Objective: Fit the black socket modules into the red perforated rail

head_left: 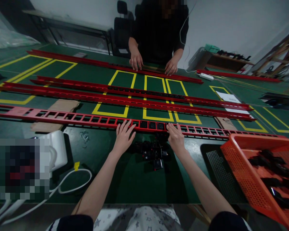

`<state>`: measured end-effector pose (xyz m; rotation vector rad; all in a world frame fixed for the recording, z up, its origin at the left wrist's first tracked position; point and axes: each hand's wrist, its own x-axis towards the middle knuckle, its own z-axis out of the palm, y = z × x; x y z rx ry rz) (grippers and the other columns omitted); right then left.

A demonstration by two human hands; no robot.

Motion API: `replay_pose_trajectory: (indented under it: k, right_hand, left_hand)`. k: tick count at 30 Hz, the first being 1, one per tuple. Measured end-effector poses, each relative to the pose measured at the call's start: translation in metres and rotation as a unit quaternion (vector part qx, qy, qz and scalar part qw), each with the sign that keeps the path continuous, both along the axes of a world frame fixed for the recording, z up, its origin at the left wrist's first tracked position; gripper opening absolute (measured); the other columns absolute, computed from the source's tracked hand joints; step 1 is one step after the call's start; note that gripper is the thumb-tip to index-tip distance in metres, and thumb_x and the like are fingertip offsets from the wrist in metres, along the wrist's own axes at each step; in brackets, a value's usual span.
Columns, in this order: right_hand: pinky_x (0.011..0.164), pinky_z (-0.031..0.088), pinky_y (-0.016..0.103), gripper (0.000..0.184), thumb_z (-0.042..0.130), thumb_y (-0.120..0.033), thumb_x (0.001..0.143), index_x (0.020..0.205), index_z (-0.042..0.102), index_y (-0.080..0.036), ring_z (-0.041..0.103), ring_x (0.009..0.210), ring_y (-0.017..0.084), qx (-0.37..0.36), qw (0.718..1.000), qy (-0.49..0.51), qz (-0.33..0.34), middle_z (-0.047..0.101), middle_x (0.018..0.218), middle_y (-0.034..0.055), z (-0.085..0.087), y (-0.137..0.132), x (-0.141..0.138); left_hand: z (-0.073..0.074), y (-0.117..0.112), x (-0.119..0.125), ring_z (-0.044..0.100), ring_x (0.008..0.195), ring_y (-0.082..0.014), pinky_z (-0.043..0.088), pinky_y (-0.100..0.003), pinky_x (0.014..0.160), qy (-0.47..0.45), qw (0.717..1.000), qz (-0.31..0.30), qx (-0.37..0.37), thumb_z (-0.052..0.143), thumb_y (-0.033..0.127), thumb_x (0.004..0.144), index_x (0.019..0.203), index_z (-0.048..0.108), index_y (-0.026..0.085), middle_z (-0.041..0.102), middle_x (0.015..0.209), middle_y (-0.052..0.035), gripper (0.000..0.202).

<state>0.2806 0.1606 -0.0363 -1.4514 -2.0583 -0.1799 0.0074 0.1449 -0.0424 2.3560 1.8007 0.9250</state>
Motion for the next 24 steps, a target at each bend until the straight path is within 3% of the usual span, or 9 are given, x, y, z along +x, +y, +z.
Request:
replay_pose_trajectory:
  k: [3,6,11,24]
  right_hand:
    - [0.111,0.028,0.060,0.049,0.036,0.000,0.077,0.112,0.064,-0.019,0.062,0.109,0.024,0.011,1.000,-0.003,-0.002,0.069,0.112,0.0087,0.004,-0.001,-0.003]
    - [0.110,0.032,0.057,0.042,0.036,-0.005,0.082,0.106,0.066,-0.020,0.064,0.106,0.022,0.015,1.000,0.002,-0.009,0.070,0.108,0.0074,0.008,-0.002,-0.006]
    - [0.105,0.040,0.054,0.033,0.040,-0.022,0.089,0.106,0.066,-0.012,0.062,0.110,0.026,0.033,0.999,0.018,-0.036,0.067,0.113,0.0148,0.006,-0.006,-0.014]
    - [0.105,0.039,0.051,0.042,0.035,-0.017,0.086,0.117,0.061,-0.008,0.053,0.119,0.028,-0.030,0.999,-0.013,-0.022,0.061,0.123,0.0167,-0.002,0.000,-0.008]
  left_hand:
    - [0.000,0.000,0.000,0.031,0.136,-0.0241,0.020,-0.051,0.112,-0.001,1.000,-0.003,-0.003,0.038,0.033,0.092,0.128,0.051,0.025,0.045,0.141,-0.0069,0.039]
    - [0.002,0.000,-0.001,0.029,0.137,-0.0239,0.019,-0.051,0.112,-0.003,1.000,-0.005,-0.009,0.038,0.033,0.092,0.129,0.050,0.025,0.043,0.142,-0.0065,0.039]
    - [0.003,-0.001,0.000,0.028,0.138,-0.0230,0.019,-0.050,0.113,-0.009,1.000,-0.003,-0.016,0.037,0.033,0.093,0.128,0.051,0.024,0.042,0.143,-0.0062,0.039]
    - [0.004,0.000,0.001,0.027,0.138,-0.0235,0.017,-0.049,0.113,-0.017,1.000,-0.002,-0.023,0.036,0.033,0.093,0.127,0.052,0.023,0.042,0.143,-0.0071,0.039]
